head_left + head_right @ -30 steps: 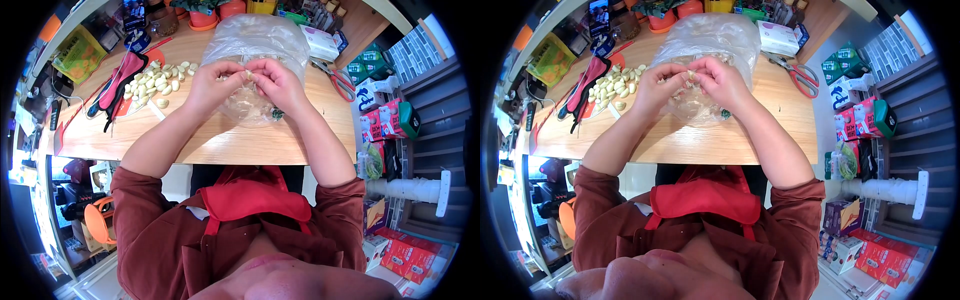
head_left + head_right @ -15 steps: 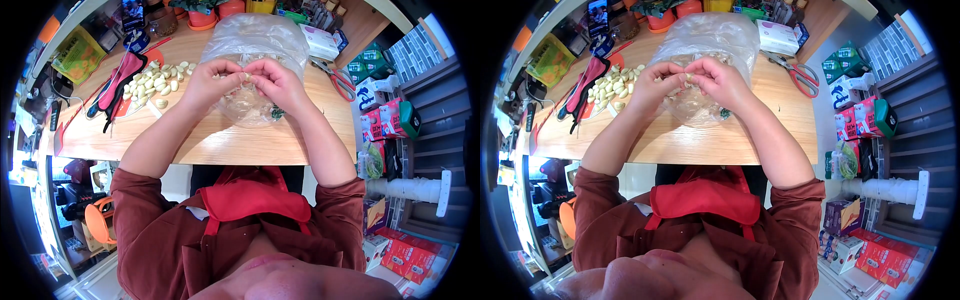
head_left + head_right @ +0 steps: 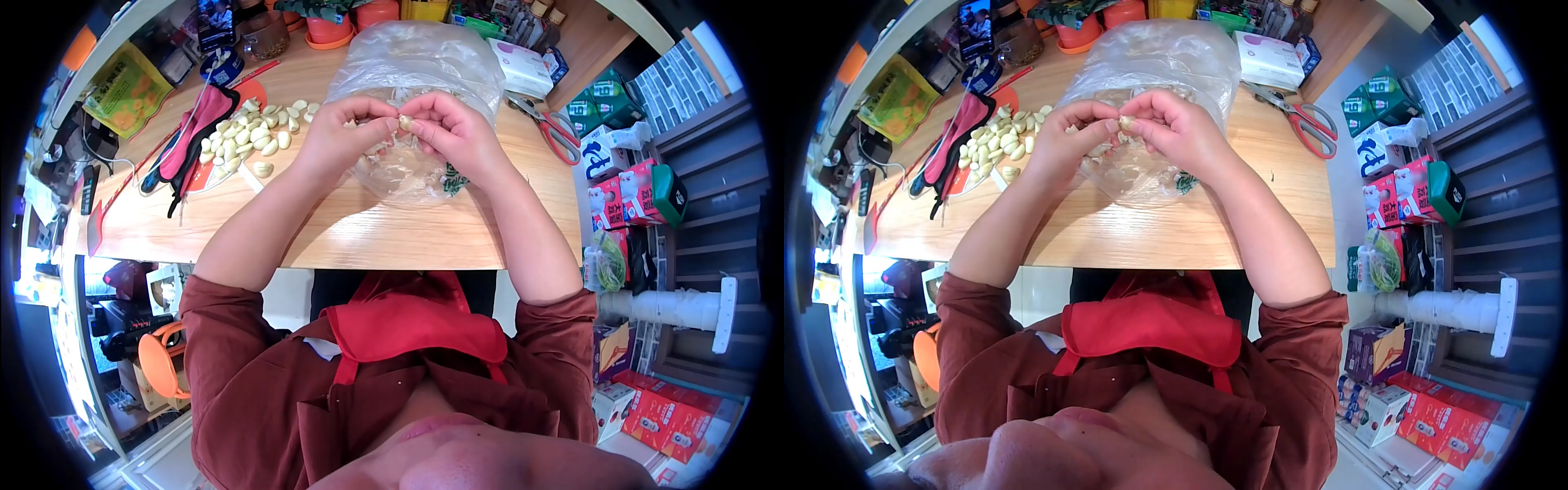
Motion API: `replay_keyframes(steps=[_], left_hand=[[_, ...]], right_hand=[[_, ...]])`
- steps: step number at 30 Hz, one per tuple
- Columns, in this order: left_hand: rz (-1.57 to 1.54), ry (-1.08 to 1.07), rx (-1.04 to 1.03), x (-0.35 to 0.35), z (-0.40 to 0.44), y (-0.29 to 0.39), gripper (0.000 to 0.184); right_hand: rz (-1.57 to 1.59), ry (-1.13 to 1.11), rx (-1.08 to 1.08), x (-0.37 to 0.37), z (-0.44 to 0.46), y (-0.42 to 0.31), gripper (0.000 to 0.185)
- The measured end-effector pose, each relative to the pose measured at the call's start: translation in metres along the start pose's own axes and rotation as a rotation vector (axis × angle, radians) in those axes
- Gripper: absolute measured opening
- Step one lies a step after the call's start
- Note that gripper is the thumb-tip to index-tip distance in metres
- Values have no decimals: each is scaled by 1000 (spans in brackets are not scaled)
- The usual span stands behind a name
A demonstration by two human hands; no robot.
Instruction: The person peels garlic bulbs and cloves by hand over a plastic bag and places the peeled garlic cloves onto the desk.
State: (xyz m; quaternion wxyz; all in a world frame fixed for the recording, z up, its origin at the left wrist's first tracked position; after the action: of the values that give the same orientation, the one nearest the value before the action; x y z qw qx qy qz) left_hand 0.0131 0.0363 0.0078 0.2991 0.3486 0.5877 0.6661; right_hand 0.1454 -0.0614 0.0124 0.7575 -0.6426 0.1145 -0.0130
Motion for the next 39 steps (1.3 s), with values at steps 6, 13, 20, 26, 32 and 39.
replay_keyframes(steps=[6,13,20,26,32,39], left_hand=[[-4,-6,-6,0,0,0,14],[35,-9,-6,-1,-1,2,15],[47,-43,2,0,0,2,15],[49,-56,15,0,0,2,15],[126,-42,0,0,0,2,15],[240,1,1,-2,-2,4,14]], right_hand=[[11,-7,-13,-1,-1,-2,17],[6,-10,-1,0,0,1,17],[-103,-12,19,0,0,1,16],[-177,-30,30,0,0,1,15],[-147,-37,19,0,0,2,15],[-65,-41,-42,2,2,8,15]])
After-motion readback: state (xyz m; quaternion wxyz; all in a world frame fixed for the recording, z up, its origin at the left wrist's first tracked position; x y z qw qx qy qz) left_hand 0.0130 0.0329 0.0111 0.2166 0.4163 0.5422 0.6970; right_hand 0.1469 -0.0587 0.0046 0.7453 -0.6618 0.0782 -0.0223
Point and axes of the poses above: each hand's wrist, its own z-axis towards the middle knuckle, its own x-axis out of the back of the hand, y = z × x, the point moved 3 cm from there along z, towards the middle knuckle, and after that the axes turned 13 degrees about z, right-handed, at the moved point
